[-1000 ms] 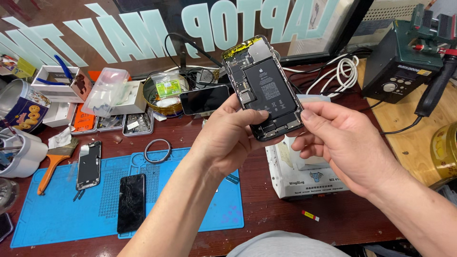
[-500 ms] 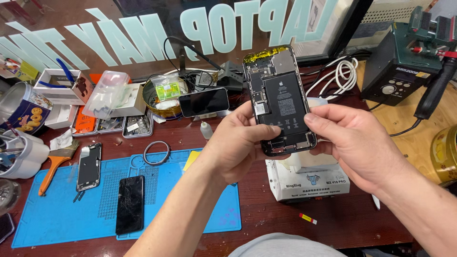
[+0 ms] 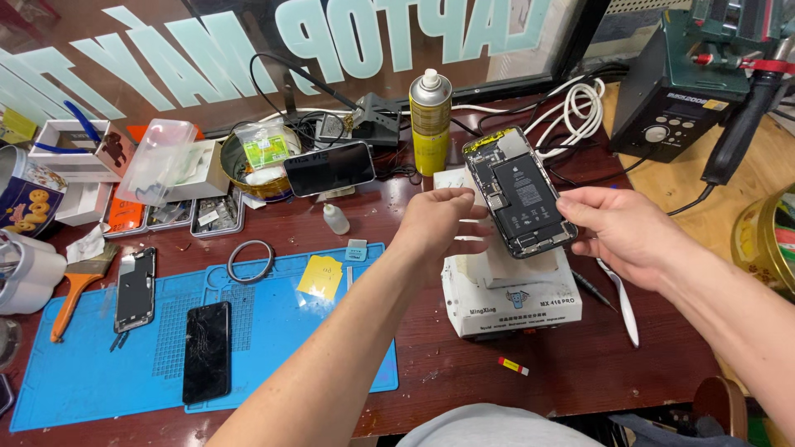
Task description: The person cleans the interior of a disassembled smartphone using a toothbrush, then reassembles the device by aligning and snapping the screen assembly back onto the chassis.
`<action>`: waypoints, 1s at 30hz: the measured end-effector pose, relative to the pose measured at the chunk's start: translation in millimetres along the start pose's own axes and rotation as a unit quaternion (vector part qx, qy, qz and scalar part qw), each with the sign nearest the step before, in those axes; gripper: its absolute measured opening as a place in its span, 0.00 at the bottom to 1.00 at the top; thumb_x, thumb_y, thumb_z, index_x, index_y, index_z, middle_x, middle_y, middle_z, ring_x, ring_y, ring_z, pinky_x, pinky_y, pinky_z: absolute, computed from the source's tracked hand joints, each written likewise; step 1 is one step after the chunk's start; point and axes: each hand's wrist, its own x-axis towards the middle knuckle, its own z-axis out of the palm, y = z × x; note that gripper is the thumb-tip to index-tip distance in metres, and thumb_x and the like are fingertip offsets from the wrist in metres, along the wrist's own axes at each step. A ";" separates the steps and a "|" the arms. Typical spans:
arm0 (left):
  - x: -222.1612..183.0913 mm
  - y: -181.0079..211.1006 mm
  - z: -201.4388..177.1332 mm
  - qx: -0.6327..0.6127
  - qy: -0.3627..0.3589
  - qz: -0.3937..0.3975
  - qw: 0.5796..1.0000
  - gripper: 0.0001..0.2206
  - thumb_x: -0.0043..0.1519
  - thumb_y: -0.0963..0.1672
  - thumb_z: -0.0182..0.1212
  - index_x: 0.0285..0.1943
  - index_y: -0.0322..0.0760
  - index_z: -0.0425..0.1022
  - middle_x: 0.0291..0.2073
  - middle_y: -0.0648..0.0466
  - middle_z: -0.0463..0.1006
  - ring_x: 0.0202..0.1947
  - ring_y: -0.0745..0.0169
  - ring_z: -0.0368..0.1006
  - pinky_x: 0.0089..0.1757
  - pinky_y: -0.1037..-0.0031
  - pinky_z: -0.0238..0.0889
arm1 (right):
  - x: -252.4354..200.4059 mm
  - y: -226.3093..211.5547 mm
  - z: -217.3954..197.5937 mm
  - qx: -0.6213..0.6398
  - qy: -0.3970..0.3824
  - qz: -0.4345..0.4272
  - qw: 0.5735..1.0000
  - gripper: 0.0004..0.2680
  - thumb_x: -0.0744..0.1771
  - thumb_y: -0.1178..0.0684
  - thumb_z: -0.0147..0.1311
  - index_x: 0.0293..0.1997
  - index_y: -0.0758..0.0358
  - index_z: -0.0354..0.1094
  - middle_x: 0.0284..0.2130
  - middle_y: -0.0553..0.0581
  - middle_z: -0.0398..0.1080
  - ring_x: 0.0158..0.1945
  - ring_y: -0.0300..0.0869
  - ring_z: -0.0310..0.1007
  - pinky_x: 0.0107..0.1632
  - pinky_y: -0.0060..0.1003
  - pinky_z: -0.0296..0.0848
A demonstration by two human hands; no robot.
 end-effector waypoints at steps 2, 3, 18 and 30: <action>5.2 -5.1 3.9 -0.004 -0.010 0.003 1.000 0.13 0.65 0.42 0.52 0.55 0.30 0.73 0.41 0.49 0.80 0.37 0.59 0.78 0.37 0.66 0.77 | -1.7 1.7 0.5 0.019 -0.015 0.008 1.000 0.09 0.69 0.51 0.52 0.51 0.58 0.74 0.38 0.47 0.76 0.37 0.33 0.71 0.39 0.32 0.67; 6.9 -6.6 6.3 -0.007 -0.015 0.005 1.000 0.12 0.65 0.41 0.53 0.54 0.29 0.74 0.40 0.49 0.81 0.36 0.59 0.77 0.37 0.66 0.77 | -4.3 -0.2 1.2 0.051 -0.025 0.012 0.998 0.08 0.69 0.51 0.52 0.50 0.59 0.74 0.38 0.47 0.76 0.37 0.34 0.71 0.39 0.32 0.68; -16.5 41.3 35.3 -0.369 -0.004 -0.075 0.926 0.09 0.59 0.37 0.61 0.42 0.25 0.65 0.42 0.44 0.73 0.36 0.56 0.78 0.40 0.71 0.81 | -57.4 -82.2 30.1 0.217 -0.016 -0.059 0.974 0.05 0.69 0.50 0.54 0.43 0.58 0.71 0.36 0.50 0.75 0.38 0.37 0.73 0.41 0.32 0.74; -29.1 47.0 15.9 -0.445 -0.004 -0.124 0.887 0.11 0.60 0.37 0.61 0.46 0.19 0.67 0.41 0.43 0.77 0.37 0.56 0.81 0.41 0.76 0.82 | -76.5 -95.7 59.0 0.114 0.012 -0.112 0.987 0.21 0.67 0.35 0.51 0.44 0.70 0.70 0.34 0.65 0.76 0.36 0.51 0.80 0.40 0.45 0.80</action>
